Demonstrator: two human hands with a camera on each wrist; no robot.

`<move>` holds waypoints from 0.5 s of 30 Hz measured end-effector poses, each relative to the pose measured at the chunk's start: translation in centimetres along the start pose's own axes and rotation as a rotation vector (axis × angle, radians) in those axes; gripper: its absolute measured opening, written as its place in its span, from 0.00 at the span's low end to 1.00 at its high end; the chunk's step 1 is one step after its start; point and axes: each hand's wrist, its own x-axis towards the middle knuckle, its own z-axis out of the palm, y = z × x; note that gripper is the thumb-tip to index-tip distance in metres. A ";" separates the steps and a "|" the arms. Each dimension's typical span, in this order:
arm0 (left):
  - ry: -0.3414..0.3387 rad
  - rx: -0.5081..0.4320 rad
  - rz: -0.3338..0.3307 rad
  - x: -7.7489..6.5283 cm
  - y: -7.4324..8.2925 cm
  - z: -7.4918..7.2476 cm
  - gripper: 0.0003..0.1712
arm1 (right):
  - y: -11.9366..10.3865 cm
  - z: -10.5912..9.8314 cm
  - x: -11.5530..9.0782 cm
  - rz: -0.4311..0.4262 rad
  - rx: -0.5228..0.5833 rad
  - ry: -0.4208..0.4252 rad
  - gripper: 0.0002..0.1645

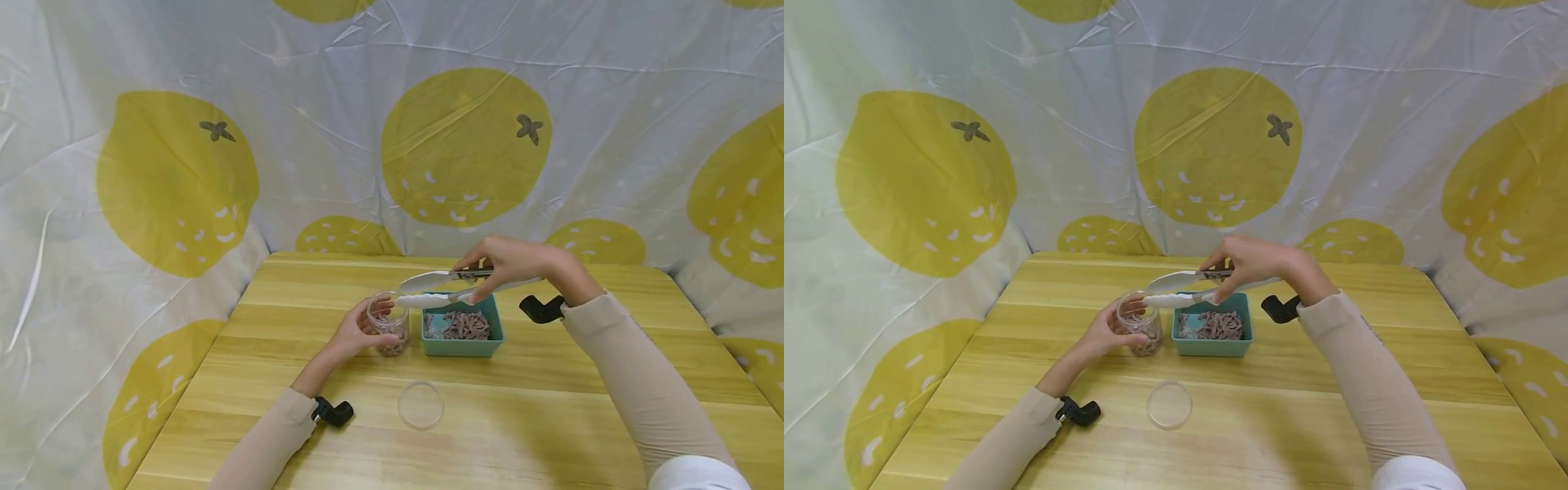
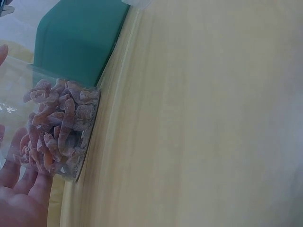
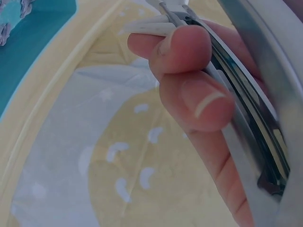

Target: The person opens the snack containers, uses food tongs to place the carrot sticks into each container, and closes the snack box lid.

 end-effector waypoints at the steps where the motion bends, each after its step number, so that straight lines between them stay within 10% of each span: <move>1: 0.001 0.002 -0.002 0.0 0.0 0.0 0.44 | 0.0 0.0 -0.1 0.001 0.003 0.000 0.36; 15: -0.011 -0.019 0.007 0.0 -0.2 0.0 0.46 | 2.0 0.3 -2.0 0.071 -0.002 0.008 0.37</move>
